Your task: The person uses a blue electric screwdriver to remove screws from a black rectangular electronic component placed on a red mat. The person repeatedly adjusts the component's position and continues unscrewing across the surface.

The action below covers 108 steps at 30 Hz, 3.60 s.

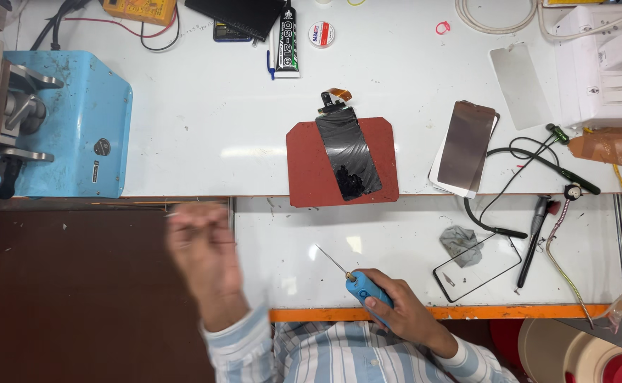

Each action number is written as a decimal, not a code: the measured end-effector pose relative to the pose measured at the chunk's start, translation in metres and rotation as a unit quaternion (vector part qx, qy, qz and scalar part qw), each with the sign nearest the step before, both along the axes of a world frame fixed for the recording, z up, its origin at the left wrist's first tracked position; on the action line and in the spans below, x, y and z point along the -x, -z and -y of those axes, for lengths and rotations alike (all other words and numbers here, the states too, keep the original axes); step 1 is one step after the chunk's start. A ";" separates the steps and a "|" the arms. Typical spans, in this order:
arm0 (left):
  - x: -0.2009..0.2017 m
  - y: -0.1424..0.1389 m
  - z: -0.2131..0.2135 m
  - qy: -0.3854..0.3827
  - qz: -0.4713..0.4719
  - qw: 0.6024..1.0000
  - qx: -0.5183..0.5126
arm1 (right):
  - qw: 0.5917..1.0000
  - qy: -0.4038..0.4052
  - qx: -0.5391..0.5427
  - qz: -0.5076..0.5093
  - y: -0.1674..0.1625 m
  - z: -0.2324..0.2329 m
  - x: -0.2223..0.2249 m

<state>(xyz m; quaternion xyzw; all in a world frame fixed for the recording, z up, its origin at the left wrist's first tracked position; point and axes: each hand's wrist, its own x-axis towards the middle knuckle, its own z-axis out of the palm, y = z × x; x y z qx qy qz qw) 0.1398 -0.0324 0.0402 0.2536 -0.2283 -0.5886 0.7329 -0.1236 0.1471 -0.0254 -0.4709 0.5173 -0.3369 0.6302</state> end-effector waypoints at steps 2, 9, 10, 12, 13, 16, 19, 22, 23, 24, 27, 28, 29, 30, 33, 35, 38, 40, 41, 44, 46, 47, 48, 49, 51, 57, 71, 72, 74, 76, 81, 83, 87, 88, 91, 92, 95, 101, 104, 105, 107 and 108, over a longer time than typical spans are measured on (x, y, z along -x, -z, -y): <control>-0.060 -0.003 0.001 -0.117 0.155 0.978 0.080 | 1.000 0.021 -0.007 0.003 0.009 -0.005 -0.001; -0.168 0.033 -0.016 -0.329 0.560 0.758 -0.061 | 0.978 0.161 -0.086 0.104 0.015 -0.004 0.016; -0.168 0.039 -0.023 -0.333 0.670 0.659 -0.075 | 0.972 0.179 -0.110 0.104 0.012 0.000 0.019; -0.164 0.049 -0.028 -0.313 0.759 0.561 -0.107 | 0.957 0.218 -0.159 0.105 0.003 0.001 0.023; -0.157 0.054 -0.031 -0.300 0.751 0.574 -0.129 | 0.951 0.248 -0.144 0.115 -0.001 0.001 0.021; -0.132 0.056 -0.026 -0.276 0.763 0.573 -0.116 | 0.926 0.342 -0.099 0.123 -0.010 0.005 0.017; -0.087 0.049 -0.015 -0.238 0.754 0.606 -0.087 | 0.914 0.387 -0.075 0.092 -0.013 0.008 0.017; -0.032 0.036 -0.008 -0.179 0.743 0.644 -0.032 | 0.943 0.306 -0.089 0.101 -0.012 0.006 0.017; -0.014 0.031 -0.007 -0.155 0.746 0.647 0.013 | 0.949 0.273 -0.098 0.125 -0.011 0.005 0.018; 0.002 0.027 -0.009 -0.131 0.747 0.649 0.057 | 0.954 0.239 -0.107 0.148 -0.009 0.003 0.020; 0.053 0.021 -0.027 0.092 0.614 0.782 0.056 | 0.969 0.162 -0.111 0.149 -0.002 -0.004 0.024; 0.068 0.020 -0.036 0.178 0.573 0.799 0.040 | 0.973 0.133 -0.106 0.154 0.001 -0.006 0.025; 0.080 0.022 -0.043 0.263 0.527 0.807 0.023 | 0.976 0.104 -0.102 0.160 0.005 -0.009 0.026; 0.088 0.024 -0.049 0.304 0.495 0.814 0.006 | 0.978 0.075 -0.099 0.165 0.007 -0.012 0.026; 0.094 0.032 -0.056 0.357 0.395 0.845 -0.047 | 0.990 0.016 -0.079 0.116 0.015 -0.021 0.028; 0.079 0.034 -0.048 0.302 0.330 0.890 -0.094 | 0.995 -0.011 -0.070 0.069 0.018 -0.025 0.030; 0.038 0.026 -0.027 0.174 0.408 0.893 -0.072 | 0.993 0.006 -0.084 0.077 0.020 -0.026 0.030; 0.017 0.015 -0.016 0.102 0.483 0.865 -0.086 | 0.992 0.031 -0.088 0.088 0.021 -0.025 0.030; 0.011 0.010 -0.012 0.070 0.519 0.845 -0.108 | 0.992 0.042 -0.084 0.083 0.020 -0.023 0.030; 0.003 -0.002 -0.009 0.002 0.679 0.730 -0.071 | 0.992 0.061 -0.080 0.082 0.019 -0.019 0.032; 0.011 0.000 -0.014 -0.074 0.772 0.629 0.050 | 0.992 0.061 -0.079 0.078 0.019 -0.016 0.032; 0.016 0.003 -0.018 -0.110 0.806 0.571 0.110 | 0.993 0.057 -0.080 0.073 0.019 -0.016 0.031; 0.023 0.008 -0.022 -0.013 0.749 0.660 0.054 | 0.993 0.052 -0.079 0.066 0.019 -0.015 0.031; 0.031 0.015 -0.027 0.086 0.674 0.734 -0.002 | 0.994 0.045 -0.073 0.067 0.018 -0.015 0.030; 0.052 0.030 -0.041 0.253 0.493 0.831 -0.052 | 0.995 0.032 -0.062 0.069 0.018 -0.016 0.027; 0.076 0.050 -0.061 0.303 0.369 0.874 -0.094 | 0.997 0.026 -0.064 0.030 0.019 -0.020 0.027; 0.086 0.014 -0.014 0.098 0.717 0.635 0.272 | 0.976 0.172 -0.137 -0.003 -0.024 0.026 0.040; 0.091 0.015 -0.012 0.106 0.720 0.625 0.282 | 0.976 0.168 -0.141 -0.003 -0.029 0.031 0.042; 0.098 0.018 -0.008 0.120 0.726 0.607 0.300 | 0.976 0.144 -0.158 -0.046 -0.036 0.043 0.044; 0.101 0.021 -0.004 0.111 0.737 0.589 0.313 | 0.976 0.118 -0.164 -0.086 -0.041 0.054 0.045; 0.104 0.032 -0.002 0.097 0.737 0.588 0.319 | 0.970 0.100 -0.180 -0.130 -0.047 0.075 0.043; 0.105 0.036 -0.002 0.093 0.736 0.590 0.319 | 0.969 0.102 -0.181 -0.137 -0.047 0.078 0.042; 0.108 0.042 -0.003 0.089 0.742 0.579 0.325 | 0.967 0.107 -0.185 -0.142 -0.048 0.081 0.043; 0.108 0.044 -0.003 0.091 0.740 0.583 0.323 | 0.967 0.107 -0.187 -0.139 -0.048 0.081 0.043; 0.107 0.047 -0.004 0.093 0.737 0.585 0.325 | 0.967 0.110 -0.193 -0.126 -0.048 0.079 0.042; 0.107 0.048 -0.004 0.092 0.737 0.584 0.327 | 0.968 0.112 -0.192 -0.120 -0.049 0.078 0.042; 0.107 0.051 -0.005 0.086 0.744 0.575 0.331 | 0.966 0.131 -0.201 -0.101 -0.048 0.076 0.041; 0.109 0.053 -0.006 0.085 0.746 0.572 0.330 | 0.965 0.147 -0.205 -0.078 -0.046 0.076 0.040; 0.107 0.054 -0.007 0.092 0.750 0.566 0.331 | 0.964 0.149 -0.206 -0.077 -0.046 0.075 0.041; 0.107 0.054 -0.008 0.091 0.753 0.562 0.331 | 0.964 0.149 -0.207 -0.077 -0.045 0.074 0.041; 0.107 0.054 -0.008 0.088 0.759 0.553 0.331 | 0.964 0.153 -0.203 -0.071 -0.046 0.073 0.040; 0.107 0.054 -0.008 0.088 0.759 0.553 0.331 | 0.965 0.155 -0.201 -0.068 -0.046 0.073 0.039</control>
